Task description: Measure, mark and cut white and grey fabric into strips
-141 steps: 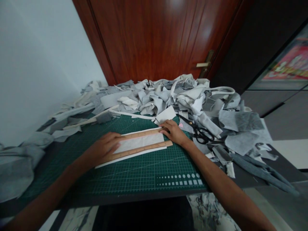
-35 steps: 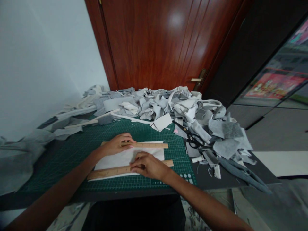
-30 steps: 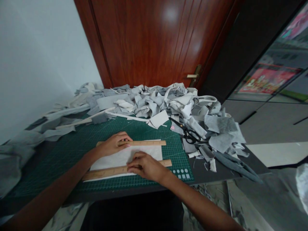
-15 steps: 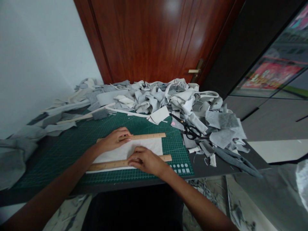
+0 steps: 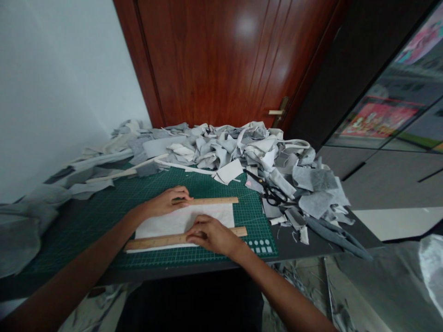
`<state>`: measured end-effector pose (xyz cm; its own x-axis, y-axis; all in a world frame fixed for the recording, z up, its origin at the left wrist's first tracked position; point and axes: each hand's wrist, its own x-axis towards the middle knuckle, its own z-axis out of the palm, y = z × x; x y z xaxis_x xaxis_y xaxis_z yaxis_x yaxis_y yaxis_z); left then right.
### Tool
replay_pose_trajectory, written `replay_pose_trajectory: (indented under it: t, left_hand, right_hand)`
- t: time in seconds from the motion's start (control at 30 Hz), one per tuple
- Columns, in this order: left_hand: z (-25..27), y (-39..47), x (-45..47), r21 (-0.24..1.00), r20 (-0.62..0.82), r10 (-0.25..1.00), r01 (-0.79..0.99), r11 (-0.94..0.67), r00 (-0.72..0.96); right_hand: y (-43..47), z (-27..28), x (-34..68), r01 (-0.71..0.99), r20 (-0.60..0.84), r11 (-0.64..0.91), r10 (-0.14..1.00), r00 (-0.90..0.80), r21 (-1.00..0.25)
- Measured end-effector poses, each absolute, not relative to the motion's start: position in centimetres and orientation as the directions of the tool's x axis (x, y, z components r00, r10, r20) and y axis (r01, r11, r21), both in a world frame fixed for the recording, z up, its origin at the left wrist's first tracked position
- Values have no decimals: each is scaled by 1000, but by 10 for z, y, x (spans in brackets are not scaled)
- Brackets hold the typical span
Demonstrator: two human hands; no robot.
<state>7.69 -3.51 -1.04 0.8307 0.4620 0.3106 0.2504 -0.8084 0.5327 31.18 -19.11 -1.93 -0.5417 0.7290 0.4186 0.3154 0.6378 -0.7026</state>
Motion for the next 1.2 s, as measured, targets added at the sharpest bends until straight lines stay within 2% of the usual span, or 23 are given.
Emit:
replay_pose_trajectory:
  t: [0.57, 0.67, 0.77, 0.83, 0.93, 0.97, 1.03, 1.2]
  left_hand:
    - [-10, -47, 80, 513, 281, 509, 322, -796, 813]
    - [-7, -48, 79, 506, 276, 496, 315, -803, 823]
    - [-6, -47, 79, 502, 269, 491, 314, -806, 829]
    - [-7, -47, 80, 502, 265, 495, 320, -804, 828]
    - [-10, -48, 81, 502, 258, 507, 335, -798, 822]
    - [-11, -48, 81, 501, 257, 513, 341, -795, 819]
    - [-11, -49, 83, 500, 255, 526, 354, -790, 812]
    - [-11, -50, 87, 489, 260, 549, 381, -784, 794]
  right_hand:
    - [-192, -15, 309, 377, 388, 637, 737, -553, -673]
    - [-195, -11, 309, 411, 383, 674, 709, -592, -614]
    - [-196, -4, 332, 511, 435, 715, 697, -570, -477]
    - [-195, -1, 372, 654, 496, 619, 771, -399, -435]
    - [-188, -6, 456, 883, 560, 326, 824, -90, -337]
    - [-185, -10, 485, 944, 565, 185, 825, 2, -274]
    - [-181, -19, 530, 994, 477, -75, 873, 105, -81]
    - [-174, -30, 558, 995, 337, -98, 938, 84, 24]
